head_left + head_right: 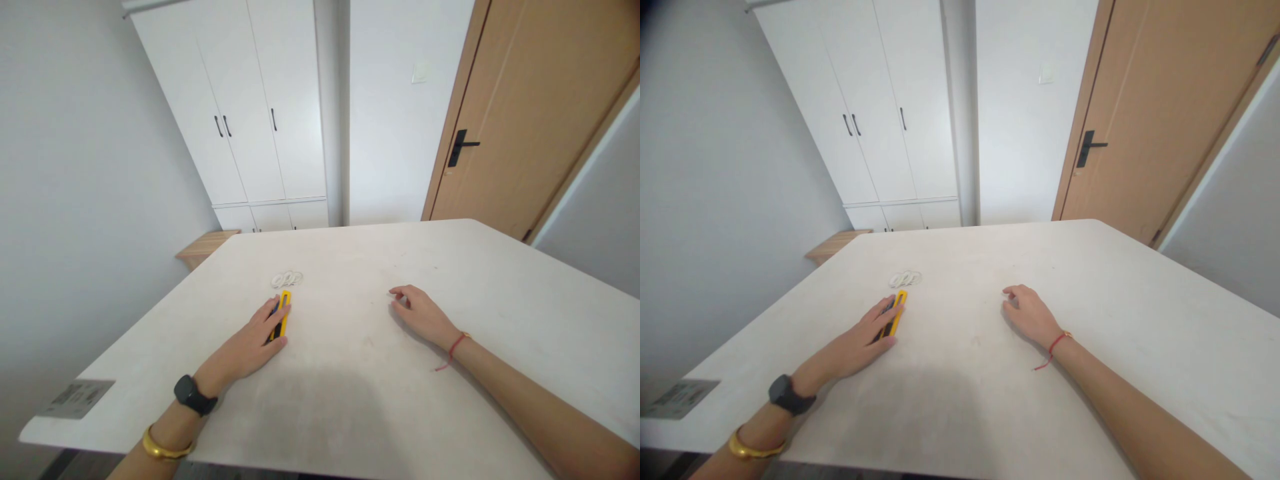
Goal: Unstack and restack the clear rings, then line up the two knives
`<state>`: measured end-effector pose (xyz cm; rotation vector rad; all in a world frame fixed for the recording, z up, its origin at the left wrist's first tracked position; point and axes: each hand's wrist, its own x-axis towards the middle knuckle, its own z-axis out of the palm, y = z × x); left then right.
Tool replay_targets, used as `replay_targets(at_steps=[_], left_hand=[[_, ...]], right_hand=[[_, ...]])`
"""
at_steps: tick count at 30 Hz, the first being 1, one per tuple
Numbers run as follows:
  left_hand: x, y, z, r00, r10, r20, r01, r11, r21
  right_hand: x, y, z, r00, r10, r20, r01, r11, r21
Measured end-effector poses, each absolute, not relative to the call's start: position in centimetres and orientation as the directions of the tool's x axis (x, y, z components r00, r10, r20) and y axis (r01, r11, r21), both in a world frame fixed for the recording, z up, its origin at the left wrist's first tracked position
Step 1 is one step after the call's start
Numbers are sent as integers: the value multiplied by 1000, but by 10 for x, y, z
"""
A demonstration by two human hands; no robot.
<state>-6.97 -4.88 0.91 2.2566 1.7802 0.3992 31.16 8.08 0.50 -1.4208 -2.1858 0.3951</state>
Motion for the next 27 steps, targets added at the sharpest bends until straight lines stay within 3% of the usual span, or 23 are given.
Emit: replay_targets(at_steps=[6, 12, 21, 27], left_hand=[[-64, -17, 37, -50, 941, 334, 751, -185, 634], [-45, 14, 44, -314, 877, 365, 451, -201, 870], [-50, 6, 28, -460, 819, 344, 404, -153, 902], [-45, 4, 32, -448, 821, 354, 433, -147, 889]], right_hand=[[312, 83, 4, -260, 921, 291, 721, 385, -576], [322, 87, 19, -103, 928, 357, 590, 346, -729], [329, 94, 28, 95, 963, 252, 265, 219, -939], [338, 85, 26, 50, 977, 206, 270, 185, -945]])
